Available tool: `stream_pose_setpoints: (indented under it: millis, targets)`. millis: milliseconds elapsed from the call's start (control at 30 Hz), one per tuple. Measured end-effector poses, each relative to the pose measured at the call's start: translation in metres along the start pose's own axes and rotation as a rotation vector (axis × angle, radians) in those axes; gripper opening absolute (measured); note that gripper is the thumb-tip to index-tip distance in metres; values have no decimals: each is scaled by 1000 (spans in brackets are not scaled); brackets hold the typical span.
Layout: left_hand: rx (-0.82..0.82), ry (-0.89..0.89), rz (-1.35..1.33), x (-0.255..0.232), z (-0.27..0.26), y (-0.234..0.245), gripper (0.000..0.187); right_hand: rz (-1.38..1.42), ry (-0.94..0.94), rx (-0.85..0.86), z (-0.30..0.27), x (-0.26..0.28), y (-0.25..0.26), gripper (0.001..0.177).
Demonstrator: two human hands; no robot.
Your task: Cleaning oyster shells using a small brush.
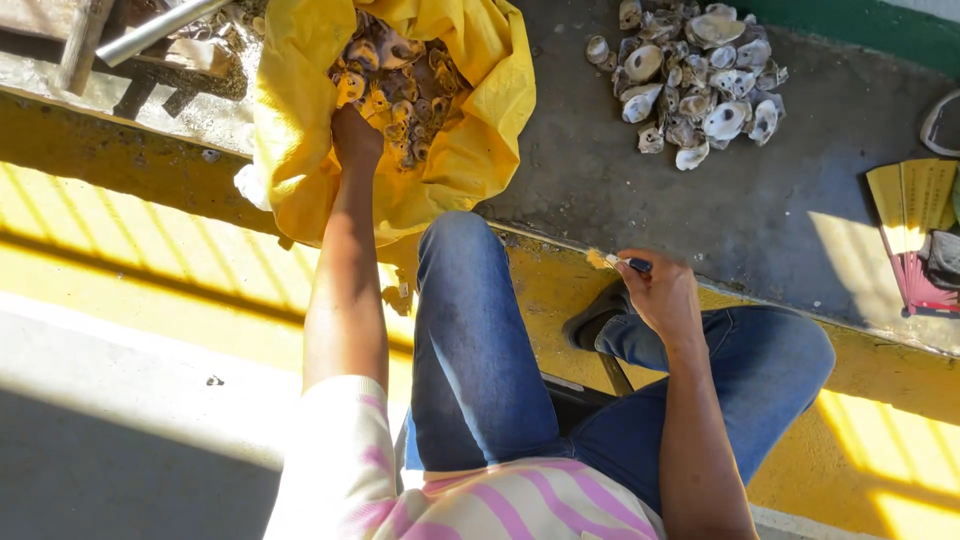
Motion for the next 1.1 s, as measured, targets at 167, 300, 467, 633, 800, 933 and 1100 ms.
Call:
stream_pose_setpoints:
  millis: [167,300,467,633,800,933,1100]
  targets:
    - [-115,-88,55,72,82,-83,81,-25,-29,48,7,-13,-10,25]
    - [93,92,-267,25,63,-43,96,-49,-78,45,11,-23,-15,25]
    - [-170,-150,-9,111,122,-121,93,-21,-32,39,22,-7,-13,24]
    - [19,120,-71,51,61,-74,89,4,42,25,25,4,-14,24]
    - [-395,-144,100,76,46,-102,88,54,69,-32,15,3,1,24]
    - [-265,-81,16,2,-27,-8,61,72,60,-99,6,-2,11,22]
    - [9,75,-596,-45,-67,21,44,321,9,-194,-10,-5,27,18]
Point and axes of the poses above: each hand's wrist, its own z-axis towards the middle knuckle, its own y-axis out of the back of the hand, x = y × z, the point moved 3 cm from there along z, towards the middle knuckle, and after that the axes turned 11 degrees about -z, right-handed, at the moved point
